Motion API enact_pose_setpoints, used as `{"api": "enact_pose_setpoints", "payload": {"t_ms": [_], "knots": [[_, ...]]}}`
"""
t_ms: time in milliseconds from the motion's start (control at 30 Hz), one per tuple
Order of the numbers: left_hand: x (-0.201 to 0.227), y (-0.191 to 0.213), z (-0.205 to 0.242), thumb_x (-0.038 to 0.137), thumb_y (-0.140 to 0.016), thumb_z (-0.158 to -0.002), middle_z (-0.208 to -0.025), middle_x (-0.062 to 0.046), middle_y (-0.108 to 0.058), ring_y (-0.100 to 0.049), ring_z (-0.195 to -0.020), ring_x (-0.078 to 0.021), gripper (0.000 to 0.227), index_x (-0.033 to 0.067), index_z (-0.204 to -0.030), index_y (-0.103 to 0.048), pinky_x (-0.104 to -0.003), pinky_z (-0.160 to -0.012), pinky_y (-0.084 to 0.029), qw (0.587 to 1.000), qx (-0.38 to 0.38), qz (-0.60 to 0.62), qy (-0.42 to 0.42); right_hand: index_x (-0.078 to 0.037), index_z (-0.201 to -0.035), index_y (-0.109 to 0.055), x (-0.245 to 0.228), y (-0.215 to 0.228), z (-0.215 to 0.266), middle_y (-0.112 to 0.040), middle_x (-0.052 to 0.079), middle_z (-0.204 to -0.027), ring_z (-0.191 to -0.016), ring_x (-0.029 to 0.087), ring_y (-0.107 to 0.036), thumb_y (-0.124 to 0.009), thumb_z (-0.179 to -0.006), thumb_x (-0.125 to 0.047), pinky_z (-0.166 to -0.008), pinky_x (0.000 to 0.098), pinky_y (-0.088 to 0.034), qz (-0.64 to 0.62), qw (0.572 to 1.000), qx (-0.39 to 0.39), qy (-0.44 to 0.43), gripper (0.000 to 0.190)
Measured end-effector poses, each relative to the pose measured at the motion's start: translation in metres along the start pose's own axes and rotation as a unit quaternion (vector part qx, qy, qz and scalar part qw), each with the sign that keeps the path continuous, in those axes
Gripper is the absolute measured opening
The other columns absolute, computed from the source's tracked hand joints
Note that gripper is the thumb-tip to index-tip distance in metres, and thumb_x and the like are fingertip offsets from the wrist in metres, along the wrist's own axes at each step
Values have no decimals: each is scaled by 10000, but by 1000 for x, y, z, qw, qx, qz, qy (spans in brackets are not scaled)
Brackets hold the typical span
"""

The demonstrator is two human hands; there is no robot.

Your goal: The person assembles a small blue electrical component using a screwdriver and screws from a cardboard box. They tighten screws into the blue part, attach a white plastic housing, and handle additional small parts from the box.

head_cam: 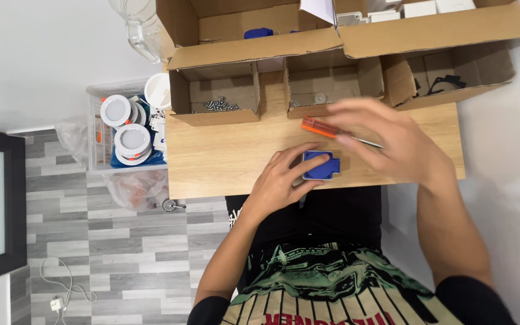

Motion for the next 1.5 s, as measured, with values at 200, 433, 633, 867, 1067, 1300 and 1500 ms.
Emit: {"api": "enact_pose_setpoints", "payload": {"t_ms": [200,433,633,867,1067,1300,1500], "knots": [[3,6,-3,310,-854,-972,-1479,-86,-669,-699,-1341,-325,560,286,-1501,-671,-449,-1035,-565,997,56,38,36,-24,-1264,-728,28,-24,-85,-719,260,-1252,-1179,505,-695,-548,-1124,-183,-989,619,-559,7,988,-149,-33,278],[0,4,1,289,-865,-958,-1490,-66,-660,-697,-1340,-317,595,300,-1514,-653,-445,-1031,-564,997,56,38,34,-196,-1282,-800,97,-58,-118,-823,124,-1251,-1179,393,-773,-751,-924,-294,-1032,548,-599,124,916,-329,-193,375],[-4,1,4,308,-858,-960,-1504,-36,-642,-684,-1354,-302,604,325,-1524,-641,-436,-1029,-559,998,44,37,39,-254,-1212,-834,164,-95,-113,-862,50,-1139,-1149,337,-801,-849,-786,-205,-950,491,-655,259,860,-381,-221,429],[-5,3,2,289,-862,-954,-1496,-40,-648,-680,-1359,-310,603,322,-1516,-649,-446,-1037,-564,997,40,41,45,-265,-1066,-851,202,-93,-105,-863,50,-1053,-1094,306,-822,-910,-805,-384,-858,440,-676,288,855,-357,-241,293],[-4,2,2,284,-863,-953,-1492,-38,-651,-680,-1357,-309,596,321,-1510,-656,-448,-1045,-561,997,35,47,52,-249,-1068,-860,200,-89,-99,-887,21,-1022,-1073,269,-831,-871,-817,-314,-990,421,-637,235,863,-384,-230,260],[-1,5,-1,297,-868,-953,-1479,-35,-663,-690,-1346,-300,570,313,-1488,-671,-444,-1043,-565,996,34,46,61,-164,-1258,-802,103,-34,-100,-850,134,-1169,-1106,383,-794,-731,-959,-260,-958,537,-615,122,895,-327,-276,322],[0,6,0,332,-773,-1096,-1574,-99,-592,-665,-1360,-321,544,251,-1584,-547,-477,-1167,-536,999,16,27,17,-65,-1246,-790,46,-10,-81,-778,70,-1170,-980,247,-710,-703,-1084,-194,-884,383,-539,53,984,-150,-75,225]]}}
Point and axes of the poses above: each hand's wrist, its own z-axis away from the middle knuckle, its own y-axis out of the back of the hand, x = y × z, the point moved 6 cm from there along -z, towards the middle knuckle
